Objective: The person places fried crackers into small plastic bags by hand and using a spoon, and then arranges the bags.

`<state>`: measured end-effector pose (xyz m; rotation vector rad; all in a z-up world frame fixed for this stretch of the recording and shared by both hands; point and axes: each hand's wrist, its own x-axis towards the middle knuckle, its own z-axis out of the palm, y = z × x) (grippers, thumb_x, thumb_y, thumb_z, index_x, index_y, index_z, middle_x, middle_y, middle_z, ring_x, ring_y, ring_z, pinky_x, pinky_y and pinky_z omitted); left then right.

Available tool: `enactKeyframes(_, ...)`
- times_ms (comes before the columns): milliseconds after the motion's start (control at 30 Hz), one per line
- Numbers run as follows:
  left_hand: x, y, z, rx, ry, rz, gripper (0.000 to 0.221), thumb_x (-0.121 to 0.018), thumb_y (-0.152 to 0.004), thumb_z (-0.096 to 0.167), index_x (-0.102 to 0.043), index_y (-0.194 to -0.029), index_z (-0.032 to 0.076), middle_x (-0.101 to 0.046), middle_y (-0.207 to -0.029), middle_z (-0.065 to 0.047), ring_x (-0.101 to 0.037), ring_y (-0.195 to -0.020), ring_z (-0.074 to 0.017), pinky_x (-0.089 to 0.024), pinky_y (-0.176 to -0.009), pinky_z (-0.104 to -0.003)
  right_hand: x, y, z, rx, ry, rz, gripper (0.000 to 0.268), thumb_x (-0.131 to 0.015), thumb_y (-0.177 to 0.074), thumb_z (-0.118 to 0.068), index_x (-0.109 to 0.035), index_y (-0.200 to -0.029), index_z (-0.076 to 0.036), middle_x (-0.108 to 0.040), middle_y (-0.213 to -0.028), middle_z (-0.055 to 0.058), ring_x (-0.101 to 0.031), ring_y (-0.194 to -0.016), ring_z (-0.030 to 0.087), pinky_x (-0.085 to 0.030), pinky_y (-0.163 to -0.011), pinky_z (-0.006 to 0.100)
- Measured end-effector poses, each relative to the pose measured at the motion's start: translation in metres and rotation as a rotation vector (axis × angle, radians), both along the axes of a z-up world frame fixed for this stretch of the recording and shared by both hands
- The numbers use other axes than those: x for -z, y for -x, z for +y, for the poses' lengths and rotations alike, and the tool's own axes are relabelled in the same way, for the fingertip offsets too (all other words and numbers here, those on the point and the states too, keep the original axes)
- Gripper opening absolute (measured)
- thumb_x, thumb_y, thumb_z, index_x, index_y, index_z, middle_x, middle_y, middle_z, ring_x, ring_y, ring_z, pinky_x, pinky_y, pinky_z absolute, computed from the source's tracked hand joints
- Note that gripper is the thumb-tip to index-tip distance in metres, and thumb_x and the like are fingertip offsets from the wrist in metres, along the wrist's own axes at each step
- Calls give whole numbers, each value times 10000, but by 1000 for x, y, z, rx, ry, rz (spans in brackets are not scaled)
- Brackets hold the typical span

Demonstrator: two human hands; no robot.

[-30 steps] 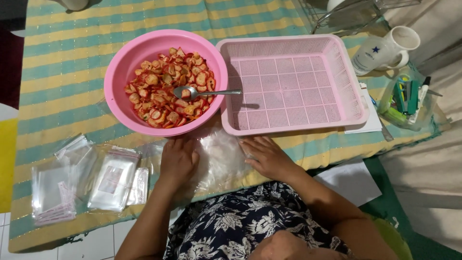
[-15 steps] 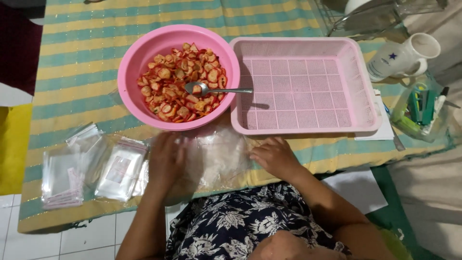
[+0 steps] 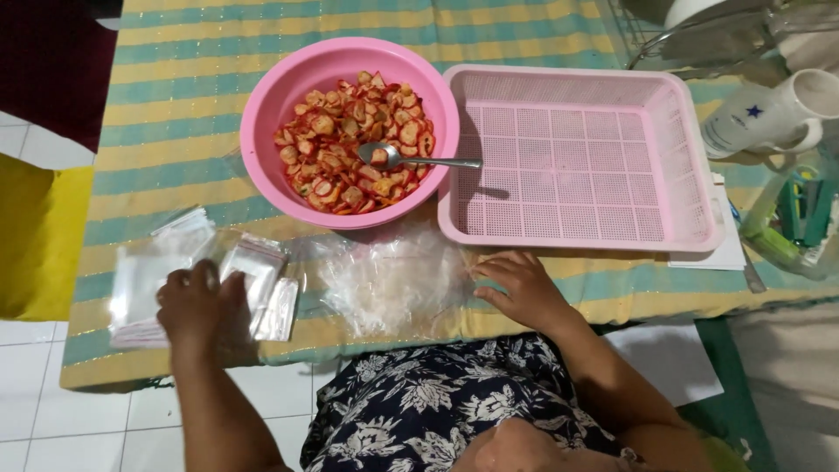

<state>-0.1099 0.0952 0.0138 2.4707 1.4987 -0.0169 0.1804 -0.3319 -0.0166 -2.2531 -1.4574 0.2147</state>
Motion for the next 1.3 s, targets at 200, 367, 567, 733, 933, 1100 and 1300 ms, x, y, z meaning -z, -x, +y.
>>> enactKeyframes(200, -14, -25, -48, 59, -121, -34, 508, -592, -964, 609, -675, -1157, 147, -651, -1223, -233, -627, -1133, -493, -525, -858, -616, 22, -4, -1, 4, -141, -73, 358, -669, -971, -461, -719, -1207, -196, -749, -1149, 13, -644, -1203, 261, -465, -955, 419)
enactKeyframes(367, -25, -37, -73, 121, -101, -17, 464, -572, -975, 550, -666, -1184, 147, -676, -1170, -218, -665, -1091, -458, -547, -852, -574, 36, -6, -1, 24, -192, -57, 321, -685, -964, -412, -722, -1212, -213, -748, -1133, -4, -658, -1164, 259, -487, -909, 410)
enactKeyframes(567, -22, -38, -77, 185, -63, -8, 616, -425, -1023, 632, -594, -1364, 146, -625, -1275, -245, -612, -1186, -478, -528, -923, -571, 36, -4, 2, 41, -308, -110, 279, -707, -953, -347, -744, -1179, -186, -753, -1086, 21, -684, -1113, 270, -506, -896, 399)
enactKeyframes(733, -54, -41, -67, 209, 96, -40, 786, -333, -1043, 643, -452, -1557, 60, -580, -1362, -345, -575, -1226, -570, -498, -948, -670, 34, -3, 2, 45, -456, -98, 237, -702, -967, -299, -760, -1148, -158, -764, -1061, 31, -701, -1075, 283, -533, -897, 412)
enactKeyframes(933, -26, -81, 6, 335, -235, -47, 649, -545, -1028, 506, -517, -1535, 103, -563, -1426, -263, -491, -1356, -488, -462, -991, -659, 31, -3, 3, 46, -528, -109, 165, -734, -946, -248, -777, -1070, -147, -776, -994, 21, -726, -985, 296, -562, -855, 414)
enactKeyframes(1100, -12, -132, 37, 414, -73, 55, 715, -575, -982, 467, -393, -1577, 116, -360, -1605, -229, -234, -1505, -504, -252, -1084, -779, 54, -11, -2, 62, -512, -143, 155, -717, -951, -247, -767, -1059, -149, -767, -977, 23, -724, -990, 289, -562, -850, 416)
enactKeyframes(1300, -9, -151, 45, 475, 8, 13, 726, -647, -913, 414, -476, -1538, 87, -409, -1574, -186, -302, -1483, -486, -217, -1114, -765, 41, -6, 1, 73, -522, -142, 150, -716, -947, -234, -768, -1053, -141, -770, -974, 28, -728, -997, 292, -564, -841, 412)
